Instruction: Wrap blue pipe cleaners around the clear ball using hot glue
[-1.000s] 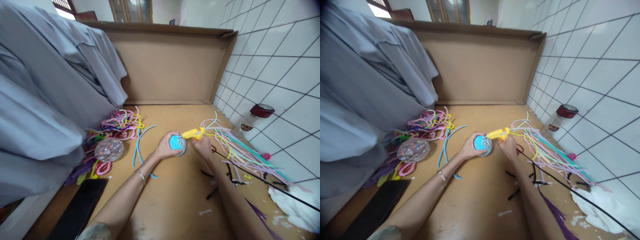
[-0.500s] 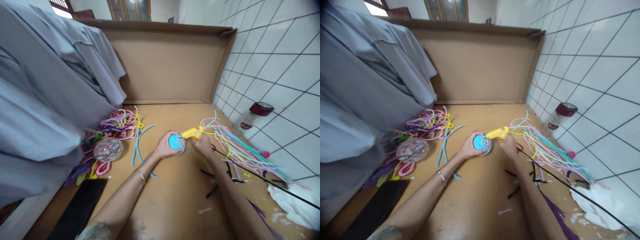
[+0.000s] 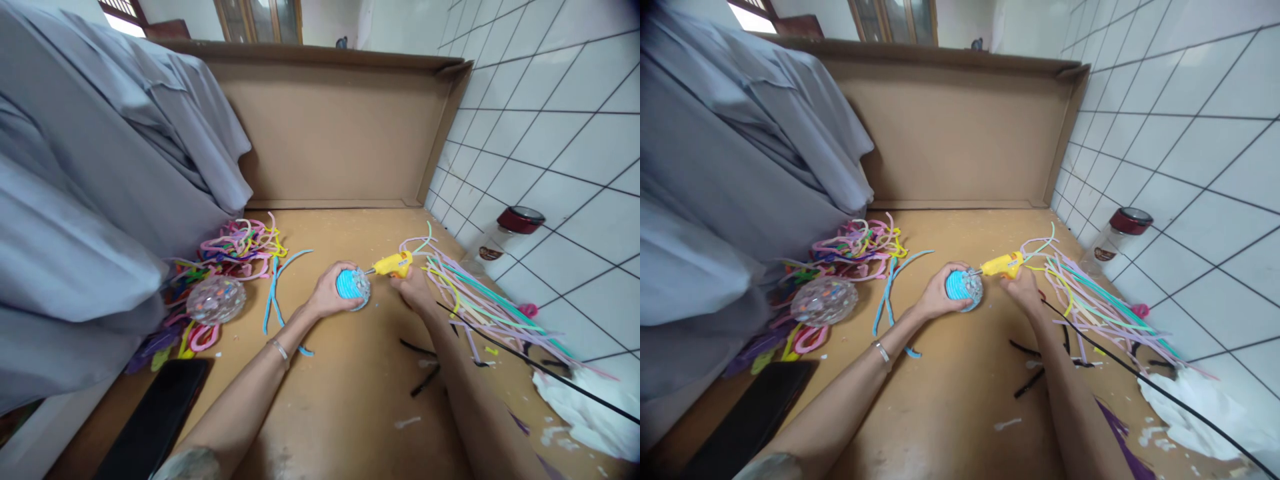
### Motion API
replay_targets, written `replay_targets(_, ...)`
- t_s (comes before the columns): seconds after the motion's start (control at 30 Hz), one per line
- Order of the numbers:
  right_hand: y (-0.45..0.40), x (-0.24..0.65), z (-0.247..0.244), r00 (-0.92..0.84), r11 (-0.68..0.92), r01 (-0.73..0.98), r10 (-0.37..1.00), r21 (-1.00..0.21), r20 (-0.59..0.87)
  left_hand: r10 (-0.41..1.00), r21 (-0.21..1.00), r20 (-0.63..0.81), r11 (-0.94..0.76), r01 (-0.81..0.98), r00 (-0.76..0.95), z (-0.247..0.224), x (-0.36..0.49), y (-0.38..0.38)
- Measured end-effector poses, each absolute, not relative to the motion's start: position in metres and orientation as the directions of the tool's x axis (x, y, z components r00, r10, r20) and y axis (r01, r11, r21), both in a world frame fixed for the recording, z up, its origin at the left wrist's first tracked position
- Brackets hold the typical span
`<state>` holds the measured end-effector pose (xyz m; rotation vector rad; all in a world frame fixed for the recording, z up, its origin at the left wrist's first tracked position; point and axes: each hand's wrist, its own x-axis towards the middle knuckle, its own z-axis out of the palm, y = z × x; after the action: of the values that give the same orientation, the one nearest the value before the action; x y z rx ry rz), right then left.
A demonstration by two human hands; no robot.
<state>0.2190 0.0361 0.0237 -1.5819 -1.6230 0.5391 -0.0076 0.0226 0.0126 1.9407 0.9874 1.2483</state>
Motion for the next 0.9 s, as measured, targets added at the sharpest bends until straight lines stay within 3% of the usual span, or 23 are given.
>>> replay_targets(0.13, 0.035, 0.234, 0.033, 0.233, -0.027, 0.744, 0.947, -0.668, 0.220, 0.842, 0.808, 0.468, -0.531, 0.255, 0.269, 0.012, -0.009, 0.024)
replay_targets(0.3, 0.027, 0.236, 0.041, 0.424, -0.344, 0.882, 0.878, -0.322, 0.223, 0.839, 0.803, 0.473, -0.536, 0.261, 0.268, 0.012, -0.009, 0.024)
replay_targets(0.4, 0.022, 0.228, 0.037, 0.409, -0.360, 0.902, 0.888, -0.237, 0.209, 0.838, 0.808, 0.473, -0.536, 0.244, 0.272, 0.013, -0.009, 0.024)
replay_targets(0.57, 0.016, 0.211, 0.034, 0.280, -0.265, 0.960, 0.909, -0.090, 0.310, 0.846, 0.816, 0.460, -0.523, 0.248, 0.271, 0.014, -0.010, 0.023)
replay_targets(0.73, 0.011, 0.208, 0.044, 0.275, -0.277, 0.960, 0.887, -0.051, 0.371, 0.845, 0.812, 0.458, -0.524, 0.258, 0.276, 0.015, -0.010, 0.023)
replay_targets(0.9, 0.016, 0.225, 0.041, 0.443, -0.416, 0.893, 0.880, -0.170, 0.169, 0.845, 0.813, 0.461, -0.524, 0.253, 0.271, 0.014, -0.009, 0.023)
